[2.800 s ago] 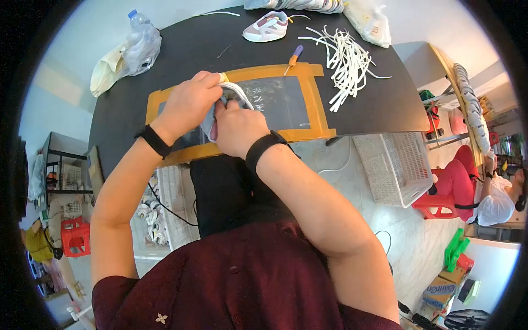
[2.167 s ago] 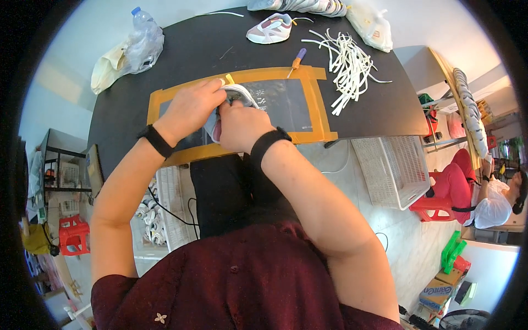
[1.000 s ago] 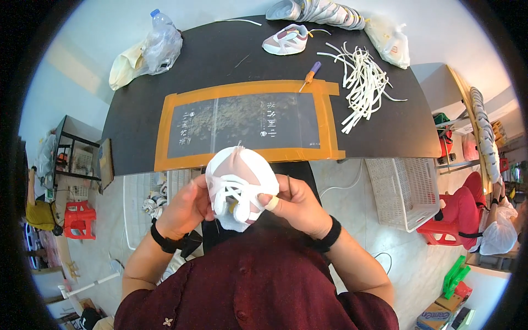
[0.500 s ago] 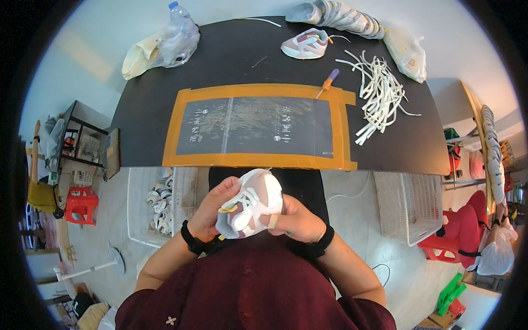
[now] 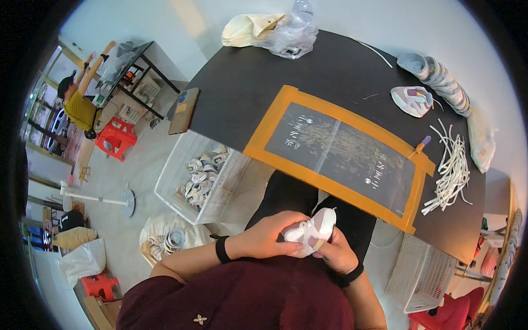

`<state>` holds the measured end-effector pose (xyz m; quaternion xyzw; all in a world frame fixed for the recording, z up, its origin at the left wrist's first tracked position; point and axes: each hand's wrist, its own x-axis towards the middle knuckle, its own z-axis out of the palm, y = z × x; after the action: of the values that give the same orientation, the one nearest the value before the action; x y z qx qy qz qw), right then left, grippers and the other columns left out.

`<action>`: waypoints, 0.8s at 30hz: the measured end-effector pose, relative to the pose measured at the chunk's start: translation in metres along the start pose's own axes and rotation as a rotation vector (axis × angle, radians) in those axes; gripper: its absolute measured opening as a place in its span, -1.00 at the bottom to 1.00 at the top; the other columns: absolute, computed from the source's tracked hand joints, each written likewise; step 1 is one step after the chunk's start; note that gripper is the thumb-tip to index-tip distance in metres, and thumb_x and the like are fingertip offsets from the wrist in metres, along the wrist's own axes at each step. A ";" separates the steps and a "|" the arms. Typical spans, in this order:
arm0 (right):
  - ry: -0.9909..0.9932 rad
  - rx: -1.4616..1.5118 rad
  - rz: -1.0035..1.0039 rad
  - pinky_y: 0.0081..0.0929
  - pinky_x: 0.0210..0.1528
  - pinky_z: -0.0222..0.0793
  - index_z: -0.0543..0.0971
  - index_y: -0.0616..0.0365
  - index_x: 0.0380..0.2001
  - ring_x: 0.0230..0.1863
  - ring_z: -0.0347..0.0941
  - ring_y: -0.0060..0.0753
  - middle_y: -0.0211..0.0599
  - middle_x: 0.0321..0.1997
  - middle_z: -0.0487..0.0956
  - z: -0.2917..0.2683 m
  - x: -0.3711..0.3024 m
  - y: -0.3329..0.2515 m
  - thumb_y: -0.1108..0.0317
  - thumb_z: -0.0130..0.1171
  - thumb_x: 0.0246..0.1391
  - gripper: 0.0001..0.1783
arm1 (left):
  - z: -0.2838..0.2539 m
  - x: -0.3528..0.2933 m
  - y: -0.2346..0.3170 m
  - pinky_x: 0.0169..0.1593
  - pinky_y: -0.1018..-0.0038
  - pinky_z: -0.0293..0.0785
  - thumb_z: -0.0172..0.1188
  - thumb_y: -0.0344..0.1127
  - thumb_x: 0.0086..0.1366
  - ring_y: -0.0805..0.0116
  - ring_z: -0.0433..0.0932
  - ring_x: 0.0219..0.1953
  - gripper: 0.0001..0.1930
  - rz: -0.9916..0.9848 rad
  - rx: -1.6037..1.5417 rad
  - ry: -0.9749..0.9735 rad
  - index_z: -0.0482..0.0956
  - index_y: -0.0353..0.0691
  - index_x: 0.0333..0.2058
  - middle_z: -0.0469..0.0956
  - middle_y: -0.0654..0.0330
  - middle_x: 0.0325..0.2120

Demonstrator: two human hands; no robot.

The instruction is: Assembling a shoe upper by threading and securing a white strip through the material.

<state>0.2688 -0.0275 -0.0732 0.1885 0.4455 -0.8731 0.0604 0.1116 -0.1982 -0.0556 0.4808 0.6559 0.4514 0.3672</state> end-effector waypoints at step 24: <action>0.191 -0.921 -0.209 -0.38 -0.03 0.47 0.50 0.21 -0.08 -0.12 0.58 -0.31 -0.20 -0.17 0.63 0.001 -0.010 -0.061 0.32 0.03 0.25 -0.75 | -0.169 -0.081 -0.124 0.28 0.10 0.24 0.24 -0.38 0.18 -0.20 0.32 0.21 -0.56 -0.129 0.841 0.636 0.45 -0.38 0.05 0.41 -0.21 0.12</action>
<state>0.2612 0.0075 -0.0232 0.1756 0.8059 -0.5654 0.0084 -0.0582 -0.3326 -0.1148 0.3843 0.8876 0.2495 -0.0473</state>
